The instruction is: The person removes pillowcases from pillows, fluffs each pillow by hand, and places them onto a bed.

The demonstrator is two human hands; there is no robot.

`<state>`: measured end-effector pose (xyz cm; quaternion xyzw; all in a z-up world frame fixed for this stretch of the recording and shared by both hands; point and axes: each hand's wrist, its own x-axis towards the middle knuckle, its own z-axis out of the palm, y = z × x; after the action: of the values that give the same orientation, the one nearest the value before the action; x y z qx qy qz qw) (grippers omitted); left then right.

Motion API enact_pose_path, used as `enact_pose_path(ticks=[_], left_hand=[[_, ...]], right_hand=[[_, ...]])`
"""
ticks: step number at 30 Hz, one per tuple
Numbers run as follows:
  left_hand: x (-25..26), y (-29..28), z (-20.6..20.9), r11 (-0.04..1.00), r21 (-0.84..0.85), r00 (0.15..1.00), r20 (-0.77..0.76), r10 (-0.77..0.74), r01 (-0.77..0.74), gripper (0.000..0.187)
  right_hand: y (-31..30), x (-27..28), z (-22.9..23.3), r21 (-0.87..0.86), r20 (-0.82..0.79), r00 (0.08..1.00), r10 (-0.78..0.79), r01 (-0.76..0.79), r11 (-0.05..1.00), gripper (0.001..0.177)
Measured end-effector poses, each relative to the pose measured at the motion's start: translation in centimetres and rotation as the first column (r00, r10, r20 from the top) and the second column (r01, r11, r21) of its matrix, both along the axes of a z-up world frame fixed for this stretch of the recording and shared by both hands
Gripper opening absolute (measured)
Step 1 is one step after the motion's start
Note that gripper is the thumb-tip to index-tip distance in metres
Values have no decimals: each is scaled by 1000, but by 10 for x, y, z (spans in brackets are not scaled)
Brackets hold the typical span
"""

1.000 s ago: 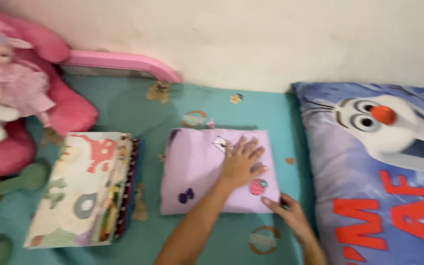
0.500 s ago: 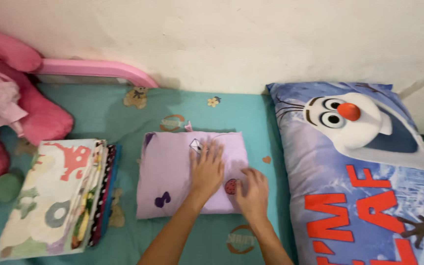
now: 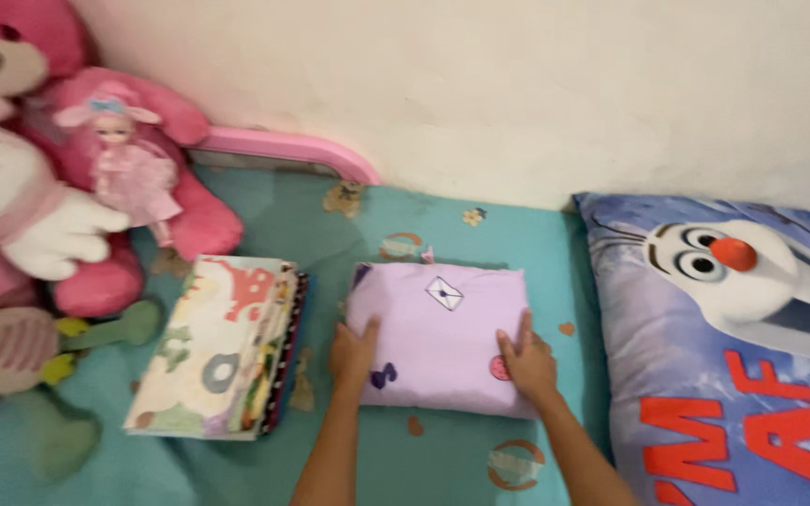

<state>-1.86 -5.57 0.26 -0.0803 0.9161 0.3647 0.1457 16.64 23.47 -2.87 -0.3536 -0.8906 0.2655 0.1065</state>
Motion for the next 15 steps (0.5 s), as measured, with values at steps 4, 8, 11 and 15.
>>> enact_pose_path(ticks=[4,8,11,15], left_hand=[[-23,-21,-26,993,103,987,143,-74,59,108],[-27,-28,-11,744,667,839,381,-389,42,107],[-51,-32,32,873,461,853,381,-357,160,102],[-87,-19,98,958,64,937,-235,-258,280,74]], right_hand=[[2,-12,37,-700,-101,944,-315,157,696,106],[0,-5,81,-866,51,949,-312,197,460,83],[-15,9,121,-958,-74,945,-318,22,287,80],[-79,66,126,-971,90,898,-430,175,162,64]])
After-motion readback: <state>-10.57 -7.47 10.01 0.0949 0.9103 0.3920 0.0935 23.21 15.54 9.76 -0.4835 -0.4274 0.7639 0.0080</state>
